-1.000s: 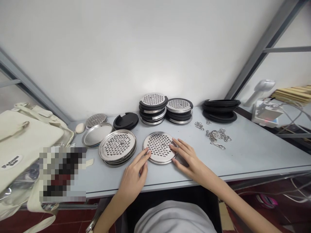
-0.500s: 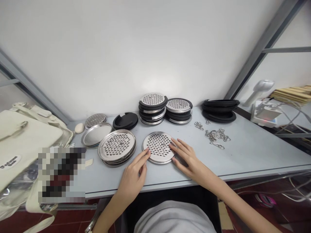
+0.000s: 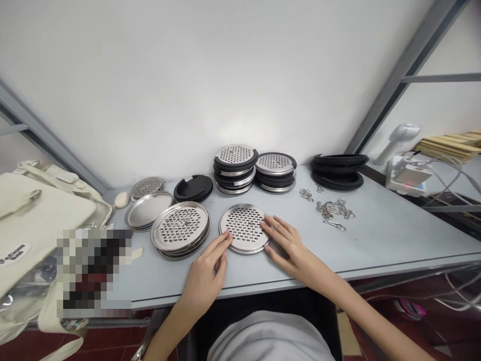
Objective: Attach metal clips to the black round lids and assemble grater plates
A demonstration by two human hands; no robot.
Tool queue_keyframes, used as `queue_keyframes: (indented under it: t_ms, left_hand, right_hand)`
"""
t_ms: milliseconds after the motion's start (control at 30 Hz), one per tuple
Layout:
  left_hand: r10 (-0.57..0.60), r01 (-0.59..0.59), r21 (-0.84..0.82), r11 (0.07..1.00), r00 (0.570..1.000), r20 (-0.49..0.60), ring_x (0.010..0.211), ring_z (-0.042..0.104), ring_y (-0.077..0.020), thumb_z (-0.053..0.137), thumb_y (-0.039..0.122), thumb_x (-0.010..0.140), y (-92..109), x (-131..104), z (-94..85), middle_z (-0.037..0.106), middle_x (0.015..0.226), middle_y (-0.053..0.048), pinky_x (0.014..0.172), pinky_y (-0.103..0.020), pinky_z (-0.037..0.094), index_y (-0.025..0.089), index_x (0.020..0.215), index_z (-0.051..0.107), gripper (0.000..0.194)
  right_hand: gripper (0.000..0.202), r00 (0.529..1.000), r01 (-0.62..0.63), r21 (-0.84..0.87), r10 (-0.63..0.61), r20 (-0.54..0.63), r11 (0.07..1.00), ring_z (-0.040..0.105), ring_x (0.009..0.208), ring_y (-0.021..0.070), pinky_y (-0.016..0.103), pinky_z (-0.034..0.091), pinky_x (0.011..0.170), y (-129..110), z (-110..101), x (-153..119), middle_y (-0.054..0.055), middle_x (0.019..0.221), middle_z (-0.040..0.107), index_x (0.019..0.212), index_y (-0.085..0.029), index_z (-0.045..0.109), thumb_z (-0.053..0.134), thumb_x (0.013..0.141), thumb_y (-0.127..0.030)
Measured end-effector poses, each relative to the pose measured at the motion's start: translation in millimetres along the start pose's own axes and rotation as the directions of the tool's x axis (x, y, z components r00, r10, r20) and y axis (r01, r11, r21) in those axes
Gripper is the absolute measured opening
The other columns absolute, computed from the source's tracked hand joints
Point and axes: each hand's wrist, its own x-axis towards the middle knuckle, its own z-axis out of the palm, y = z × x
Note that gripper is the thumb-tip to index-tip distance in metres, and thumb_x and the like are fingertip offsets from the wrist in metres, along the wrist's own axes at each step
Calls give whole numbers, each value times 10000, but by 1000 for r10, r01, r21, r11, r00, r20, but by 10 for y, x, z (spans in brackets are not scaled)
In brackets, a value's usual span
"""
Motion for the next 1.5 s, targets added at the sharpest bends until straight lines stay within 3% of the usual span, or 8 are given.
queue_keyframes:
  t_ms: [233, 1233, 1500]
  left_hand:
    - [4, -4, -4, 1000, 1000, -4, 1258, 464, -165, 396, 171, 917, 10, -10, -7, 463, 1400, -1, 1071, -326, 386, 312, 1324, 476, 438]
    - [15, -15, -37, 999, 1000, -17, 1257, 464, -164, 395, 167, 917, 2, -2, -4, 482, 1383, -4, 1079, -337, 378, 298, 1280, 522, 406]
    - [24, -25, -48, 999, 1000, -12, 1258, 461, -160, 390, 165, 922, -3, -1, -4, 477, 1387, -4, 1087, -343, 368, 295, 1285, 514, 405]
  right_hand:
    - [566, 999, -7, -43, 8, 43, 999, 124, 1427, 260, 483, 286, 1123, 5, -2, -8, 80, 1550, 203, 1472, -213, 249, 435, 948, -320]
    - [549, 999, -33, 13, 33, 16, 999, 163, 1420, 272, 505, 300, 1108, -12, -14, -9, 103, 1544, 204, 1456, -249, 268, 446, 944, -336]
    - [434, 998, -48, 143, 43, 40, 989, 274, 1385, 236, 425, 327, 1111, -21, -203, 3, 84, 1509, 261, 1381, -273, 355, 401, 954, -330]
